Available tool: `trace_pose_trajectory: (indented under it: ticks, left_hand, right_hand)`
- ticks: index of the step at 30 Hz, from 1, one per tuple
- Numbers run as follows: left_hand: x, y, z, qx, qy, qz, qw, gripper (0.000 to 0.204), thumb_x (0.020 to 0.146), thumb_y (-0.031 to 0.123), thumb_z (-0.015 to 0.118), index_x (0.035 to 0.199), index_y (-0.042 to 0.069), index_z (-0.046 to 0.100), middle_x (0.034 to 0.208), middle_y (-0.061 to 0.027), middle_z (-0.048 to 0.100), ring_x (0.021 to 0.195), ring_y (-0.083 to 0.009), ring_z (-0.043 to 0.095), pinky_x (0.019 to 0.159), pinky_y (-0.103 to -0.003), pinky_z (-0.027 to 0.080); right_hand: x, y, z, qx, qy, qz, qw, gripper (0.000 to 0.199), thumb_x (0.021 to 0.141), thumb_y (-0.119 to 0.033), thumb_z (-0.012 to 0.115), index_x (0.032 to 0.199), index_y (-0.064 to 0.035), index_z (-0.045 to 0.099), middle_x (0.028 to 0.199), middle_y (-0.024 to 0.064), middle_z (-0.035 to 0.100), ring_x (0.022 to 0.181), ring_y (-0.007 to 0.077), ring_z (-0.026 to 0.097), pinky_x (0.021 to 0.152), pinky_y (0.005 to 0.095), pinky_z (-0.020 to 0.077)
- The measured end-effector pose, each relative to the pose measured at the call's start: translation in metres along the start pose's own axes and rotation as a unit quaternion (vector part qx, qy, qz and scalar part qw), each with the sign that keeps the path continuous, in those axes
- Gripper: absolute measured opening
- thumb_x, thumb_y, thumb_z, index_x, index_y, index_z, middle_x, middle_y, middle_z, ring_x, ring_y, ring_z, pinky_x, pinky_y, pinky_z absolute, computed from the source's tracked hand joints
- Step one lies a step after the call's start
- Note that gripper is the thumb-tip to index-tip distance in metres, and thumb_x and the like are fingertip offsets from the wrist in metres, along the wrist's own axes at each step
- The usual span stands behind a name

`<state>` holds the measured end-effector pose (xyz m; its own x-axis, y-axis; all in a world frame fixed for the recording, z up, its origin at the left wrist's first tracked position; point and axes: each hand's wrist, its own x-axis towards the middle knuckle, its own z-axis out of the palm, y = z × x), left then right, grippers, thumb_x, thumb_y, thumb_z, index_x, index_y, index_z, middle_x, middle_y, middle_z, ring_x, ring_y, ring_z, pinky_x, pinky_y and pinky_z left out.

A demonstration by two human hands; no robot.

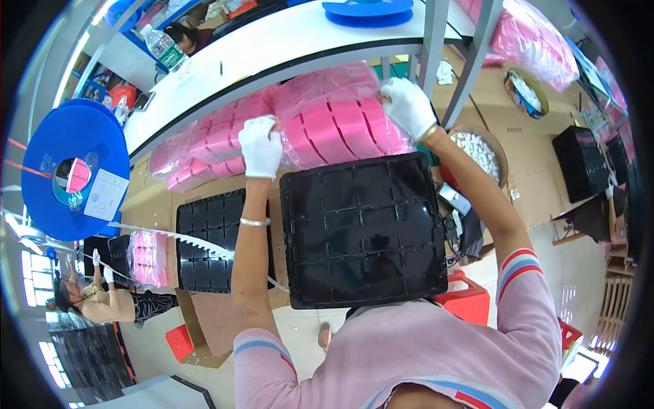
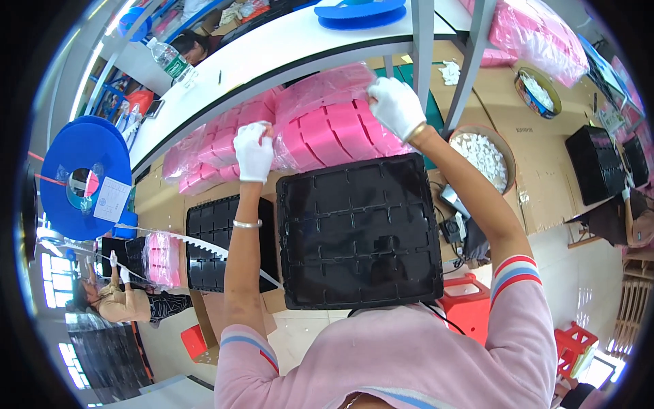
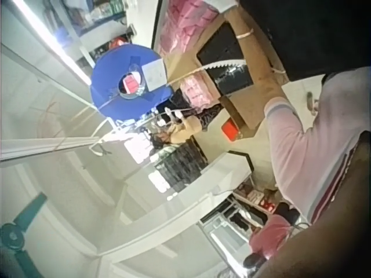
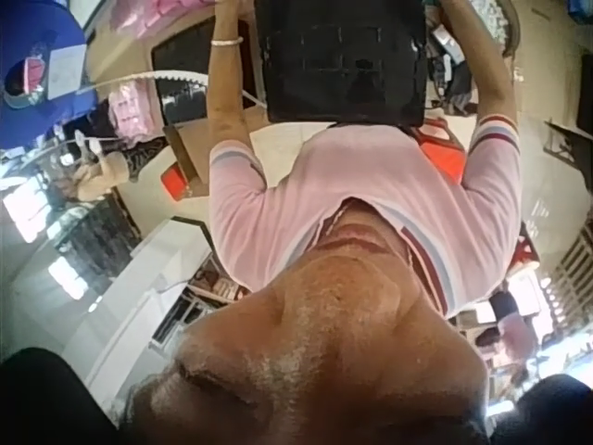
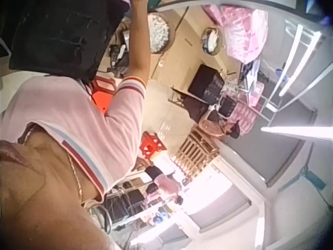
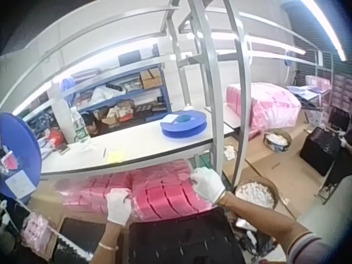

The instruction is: The person applies adhesive pads from a strip onto black plastic trays by hand and fits foam inserts into the trays.

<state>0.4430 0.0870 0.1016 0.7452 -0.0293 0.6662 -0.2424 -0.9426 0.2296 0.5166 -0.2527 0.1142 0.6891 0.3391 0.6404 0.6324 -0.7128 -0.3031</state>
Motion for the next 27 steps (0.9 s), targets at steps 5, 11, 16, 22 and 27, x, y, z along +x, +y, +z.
trace_pose_trajectory:
  ticks: [5, 11, 16, 22, 27]
  left_hand:
    - [-0.084, 0.032, -0.043, 0.027, -0.027, 0.136, 0.990, 0.024, 0.078, 0.007, 0.074, 0.100, 0.007, 0.066, 0.107, -0.0061, 0.067, 0.117, -0.0269, 0.059, 0.099, -0.047, 0.041]
    - [-0.180, 0.069, -0.087, -0.002, -0.163, 0.159, 0.974, 0.014, 0.080, 0.003, 0.070, 0.091, 0.005, 0.061, 0.117, -0.0072, 0.064, 0.122, -0.0335, 0.051, 0.102, -0.050, 0.041]
    - [-0.194, 0.097, -0.125, -0.032, -0.217, 0.179, 0.959, 0.020, 0.074, 0.006, 0.078, 0.084, 0.005, 0.061, 0.115, -0.0079, 0.065, 0.125, -0.0304, 0.054, 0.104, -0.053, 0.040]
    - [-0.202, 0.111, -0.151, -0.010, -0.277, 0.189, 0.942, 0.019, 0.072, 0.010, 0.080, 0.077, 0.004, 0.062, 0.111, -0.0119, 0.068, 0.126, -0.0318, 0.056, 0.110, -0.056, 0.036]
    - [-0.202, 0.118, -0.170, 0.004, -0.300, 0.185, 0.936, 0.018, 0.075, 0.012, 0.079, 0.077, 0.003, 0.064, 0.112, -0.0112, 0.068, 0.128, -0.0318, 0.053, 0.111, -0.058, 0.034]
  right_hand:
    - [-0.100, -0.031, -0.061, -0.039, -0.079, -0.099, 0.991, 0.008, 0.078, -0.007, 0.066, 0.084, -0.0110, 0.063, 0.089, 0.0071, 0.059, 0.088, 0.0280, 0.059, 0.079, 0.0410, 0.0452]
    - [-0.193, -0.081, -0.112, -0.020, -0.212, -0.087, 0.973, 0.013, 0.075, -0.008, 0.068, 0.087, -0.0104, 0.064, 0.098, 0.0051, 0.060, 0.089, 0.0269, 0.057, 0.079, 0.0411, 0.0446]
    - [-0.219, -0.110, -0.138, -0.028, -0.236, -0.058, 0.970, 0.013, 0.075, -0.008, 0.068, 0.087, -0.0092, 0.063, 0.097, 0.0054, 0.060, 0.089, 0.0265, 0.058, 0.079, 0.0393, 0.0455]
    - [-0.234, -0.131, -0.154, 0.007, -0.242, -0.046, 0.969, 0.010, 0.074, -0.002, 0.070, 0.081, -0.0078, 0.064, 0.096, 0.0070, 0.062, 0.085, 0.0275, 0.059, 0.079, 0.0389, 0.0475]
    - [-0.245, -0.139, -0.156, 0.007, -0.254, -0.047, 0.966, 0.010, 0.076, -0.005, 0.069, 0.083, -0.0081, 0.063, 0.096, 0.0065, 0.062, 0.088, 0.0265, 0.059, 0.079, 0.0382, 0.0467]
